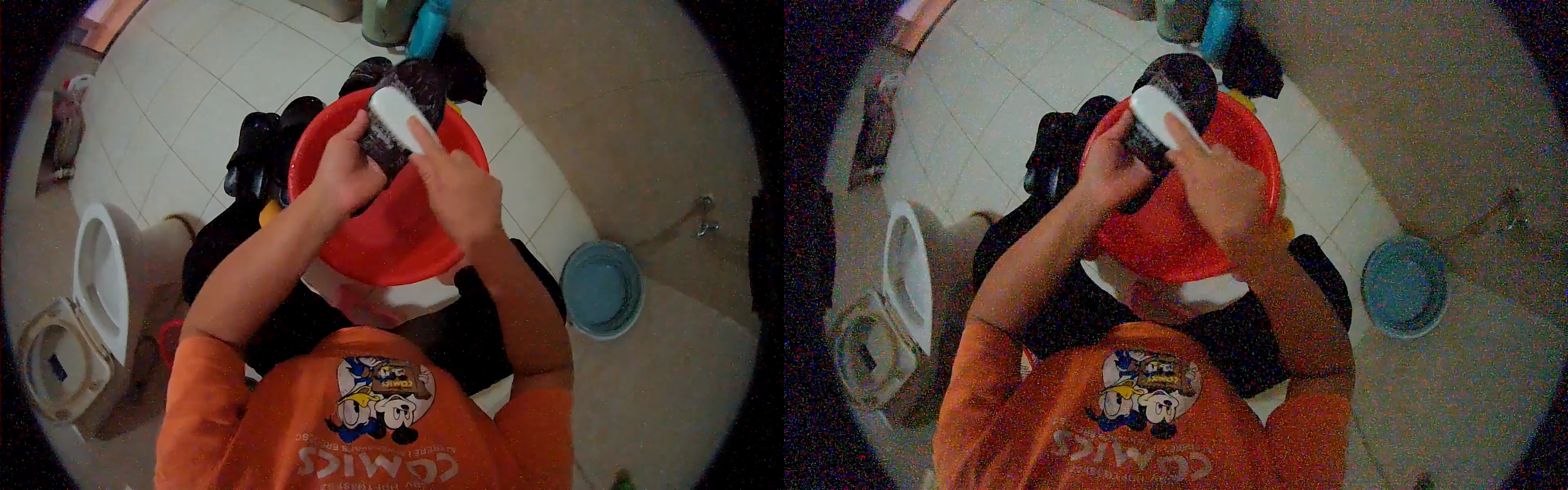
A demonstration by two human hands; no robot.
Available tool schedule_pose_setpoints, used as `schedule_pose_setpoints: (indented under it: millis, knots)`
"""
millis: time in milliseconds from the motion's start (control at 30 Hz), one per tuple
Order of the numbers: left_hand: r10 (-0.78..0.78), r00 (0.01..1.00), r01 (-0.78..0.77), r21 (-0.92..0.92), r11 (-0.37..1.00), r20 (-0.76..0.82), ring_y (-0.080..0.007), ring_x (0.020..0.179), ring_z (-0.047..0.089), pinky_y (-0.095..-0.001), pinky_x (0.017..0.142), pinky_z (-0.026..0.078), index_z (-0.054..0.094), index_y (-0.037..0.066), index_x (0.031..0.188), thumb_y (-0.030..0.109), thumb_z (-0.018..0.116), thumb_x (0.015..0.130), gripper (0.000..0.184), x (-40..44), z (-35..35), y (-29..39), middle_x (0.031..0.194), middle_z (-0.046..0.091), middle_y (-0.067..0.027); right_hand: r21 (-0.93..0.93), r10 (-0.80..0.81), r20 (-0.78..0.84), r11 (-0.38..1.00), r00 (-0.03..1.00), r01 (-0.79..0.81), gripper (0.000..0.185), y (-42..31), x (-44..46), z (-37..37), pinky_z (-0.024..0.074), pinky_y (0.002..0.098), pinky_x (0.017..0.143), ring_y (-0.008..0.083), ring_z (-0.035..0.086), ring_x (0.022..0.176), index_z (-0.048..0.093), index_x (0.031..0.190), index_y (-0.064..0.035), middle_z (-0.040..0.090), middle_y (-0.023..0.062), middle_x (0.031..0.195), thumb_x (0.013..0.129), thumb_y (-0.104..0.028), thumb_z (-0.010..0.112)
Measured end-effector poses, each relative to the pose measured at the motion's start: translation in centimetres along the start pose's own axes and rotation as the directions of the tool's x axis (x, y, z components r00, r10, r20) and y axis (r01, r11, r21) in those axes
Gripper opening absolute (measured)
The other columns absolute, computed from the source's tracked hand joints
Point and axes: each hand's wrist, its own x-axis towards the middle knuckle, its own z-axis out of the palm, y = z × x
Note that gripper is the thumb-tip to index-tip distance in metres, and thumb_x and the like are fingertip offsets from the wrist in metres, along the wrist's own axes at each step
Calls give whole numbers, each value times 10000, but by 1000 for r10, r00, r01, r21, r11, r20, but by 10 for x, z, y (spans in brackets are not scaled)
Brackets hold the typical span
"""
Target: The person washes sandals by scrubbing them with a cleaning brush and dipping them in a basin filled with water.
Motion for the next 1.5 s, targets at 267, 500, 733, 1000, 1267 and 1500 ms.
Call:
schedule_pose_setpoints:
  millis: [267, 500, 733, 1000, 1267, 1500]
  knots:
    - [-34, 974, -10, -198, 980, -222, -271, 942, 550, -398, 868, 432, 480, 7, 1089, 202, 423, 873, 297, 56, -105, -32, 1045, 550, -164, 216, -63, -197, 971, 978, 106, 443, 35, 8, 17, 451, 457, 571, 347, 582, 689, 345, 1276, -239, 582, 177, 759, 855, -349, 430]
    - [168, 847, -258, -112, 960, -505, -294, 992, 522, -402, 866, 436, 439, 4, 1132, 165, 408, 880, 301, 89, -191, -26, 1124, 507, -160, 227, -24, -223, 971, 974, 75, 460, 40, 12, 21, 458, 439, 587, 339, 583, 697, 371, 1267, -195, 589, 171, 756, 846, -371, 435]
    - [213, 778, -225, 55, 973, -591, -258, 975, 508, -344, 853, 419, 428, 13, 1165, 160, 427, 863, 336, 110, -231, -10, 1169, 479, -122, 286, 15, -90, 958, 996, 11, 459, 40, 22, 26, 456, 429, 667, 344, 581, 773, 351, 1280, -202, 593, 170, 862, 873, -414, 350]
    - [507, 695, -271, 467, 841, -510, -166, 827, 522, -251, 718, 430, 486, 1, 1061, 79, 484, 785, 287, 92, -153, 9, 948, 531, -92, 313, -13, -55, 949, 998, 29, 441, 37, 29, 24, 439, 400, 759, 335, 551, 920, 326, 1291, -171, 522, 164, 1110, 884, -340, 351]
    - [721, 597, -150, 833, 532, -353, -150, 663, 536, -294, 592, 439, 518, 0, 934, 57, 495, 757, 187, 113, -158, 181, 757, 567, -80, 432, 3, -30, 902, 1000, 10, 428, 32, 35, 15, 456, 376, 757, 333, 561, 915, 352, 1275, -159, 517, 149, 1130, 860, -206, 448]
    - [147, 731, -156, 45, 987, -666, -283, 912, 513, -399, 766, 447, 472, 40, 1038, 200, 505, 825, 268, 146, -239, 204, 1026, 518, -130, 411, -10, -24, 911, 1000, 19, 434, 32, 41, 19, 472, 371, 747, 316, 574, 906, 373, 1262, -134, 532, 157, 1107, 846, -196, 479]
